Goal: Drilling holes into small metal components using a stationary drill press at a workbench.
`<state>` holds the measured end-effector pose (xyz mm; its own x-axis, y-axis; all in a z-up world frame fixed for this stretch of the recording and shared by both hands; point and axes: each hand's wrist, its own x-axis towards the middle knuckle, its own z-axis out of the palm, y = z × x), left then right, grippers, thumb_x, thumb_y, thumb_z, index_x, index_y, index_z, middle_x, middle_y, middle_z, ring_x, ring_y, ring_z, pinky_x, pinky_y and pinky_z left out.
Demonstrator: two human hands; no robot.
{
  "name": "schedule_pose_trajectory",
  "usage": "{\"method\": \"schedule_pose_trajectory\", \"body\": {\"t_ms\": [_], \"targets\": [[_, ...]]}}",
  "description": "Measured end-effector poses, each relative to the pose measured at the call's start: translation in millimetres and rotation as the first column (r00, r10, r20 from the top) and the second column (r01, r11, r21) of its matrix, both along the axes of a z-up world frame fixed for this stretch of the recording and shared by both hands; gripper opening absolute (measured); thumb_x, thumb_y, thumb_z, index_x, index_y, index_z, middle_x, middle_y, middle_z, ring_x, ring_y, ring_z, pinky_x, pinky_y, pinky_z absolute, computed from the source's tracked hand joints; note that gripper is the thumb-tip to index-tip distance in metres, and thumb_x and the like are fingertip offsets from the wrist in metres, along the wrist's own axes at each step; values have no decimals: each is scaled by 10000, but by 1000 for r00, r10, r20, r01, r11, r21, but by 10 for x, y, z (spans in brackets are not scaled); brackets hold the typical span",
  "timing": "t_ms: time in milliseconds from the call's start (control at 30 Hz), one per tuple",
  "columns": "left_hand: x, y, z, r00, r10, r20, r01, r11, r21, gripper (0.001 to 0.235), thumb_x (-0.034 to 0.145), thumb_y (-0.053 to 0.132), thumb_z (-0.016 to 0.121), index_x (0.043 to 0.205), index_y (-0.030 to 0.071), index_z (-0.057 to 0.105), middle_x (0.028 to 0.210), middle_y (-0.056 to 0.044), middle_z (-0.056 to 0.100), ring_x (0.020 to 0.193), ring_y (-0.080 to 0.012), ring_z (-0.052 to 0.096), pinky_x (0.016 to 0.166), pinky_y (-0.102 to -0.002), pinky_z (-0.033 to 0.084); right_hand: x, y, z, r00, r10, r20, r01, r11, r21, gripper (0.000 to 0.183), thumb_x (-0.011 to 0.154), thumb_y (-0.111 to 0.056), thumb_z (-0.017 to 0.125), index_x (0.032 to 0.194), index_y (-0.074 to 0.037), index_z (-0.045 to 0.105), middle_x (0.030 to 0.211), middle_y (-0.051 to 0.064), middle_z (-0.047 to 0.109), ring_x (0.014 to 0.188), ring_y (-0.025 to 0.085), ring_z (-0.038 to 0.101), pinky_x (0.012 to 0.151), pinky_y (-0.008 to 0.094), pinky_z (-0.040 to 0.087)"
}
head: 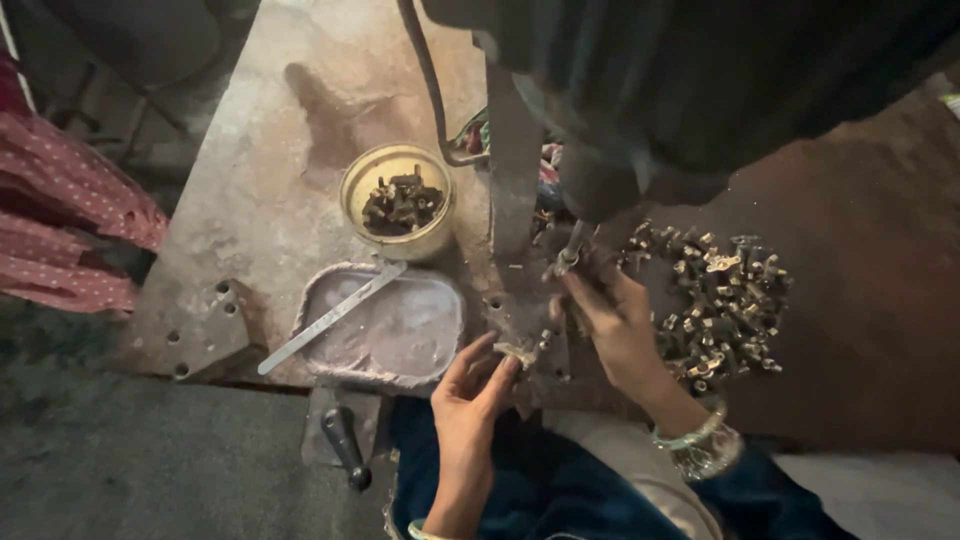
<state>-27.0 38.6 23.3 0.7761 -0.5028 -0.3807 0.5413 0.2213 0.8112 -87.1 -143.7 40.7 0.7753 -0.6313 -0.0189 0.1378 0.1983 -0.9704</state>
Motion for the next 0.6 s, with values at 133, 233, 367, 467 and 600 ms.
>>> {"method": "schedule_pose_trajectory", "body": {"t_ms": [133, 233, 367, 467, 600], "targets": [[106, -124, 976, 916, 105, 386, 0, 965, -264, 428, 917, 16, 737, 1334, -15, 642, 1170, -125, 754, 1036, -173, 726, 895, -323, 623, -13, -134, 56, 988, 33, -150, -39, 999, -34, 217, 1018, -105, 597, 1193, -33, 703, 1020, 27, 728, 827, 100, 652, 679, 249, 521], [100, -194, 1294, 161, 333, 929, -218, 930, -296, 358, 997, 35, 816, 1309, 84, 648, 1224, -53, 746, 1073, -157, 764, 888, -240, 640, -66, -328, -292, 986, 127, -108, -147, 967, -206, 327, 969, -80, 596, 1289, -67, 658, 1081, -8, 706, 878, 83, 637, 707, 250, 526], [355, -348, 581, 3, -86, 996, -69, 994, 86, 417, 876, -55, 718, 1282, 35, 704, 1197, -161, 721, 1043, -312, 729, 884, -348, 598, -70, -370, -524, 981, 137, -136, -178, 912, -369, 279, 1001, -63, 636, 1275, -29, 681, 1013, 24, 713, 890, 95, 629, 782, 268, 544], [325, -258, 284, 61, -107, 992, -202, 972, 117, 440, 875, -51, 674, 1286, 104, 705, 1182, -114, 736, 1064, -269, 746, 929, -360, 616, -232, -258, -665, 922, 283, -262, -335, 925, -181, 316, 969, -54, 634, 1281, -31, 675, 1039, 29, 727, 892, 120, 666, 822, 282, 559], [370, -221, 308, 363, -497, 788, -126, 812, 570, 381, 844, 80, 774, 1223, 119, 749, 974, -157, 737, 904, -317, 722, 761, -405, 568, -344, -208, -641, 956, 214, -200, -274, 893, -357, 376, 928, 22, 583, 1294, 3, 667, 1168, 52, 741, 1069, 114, 667, 938, 286, 541]]}}
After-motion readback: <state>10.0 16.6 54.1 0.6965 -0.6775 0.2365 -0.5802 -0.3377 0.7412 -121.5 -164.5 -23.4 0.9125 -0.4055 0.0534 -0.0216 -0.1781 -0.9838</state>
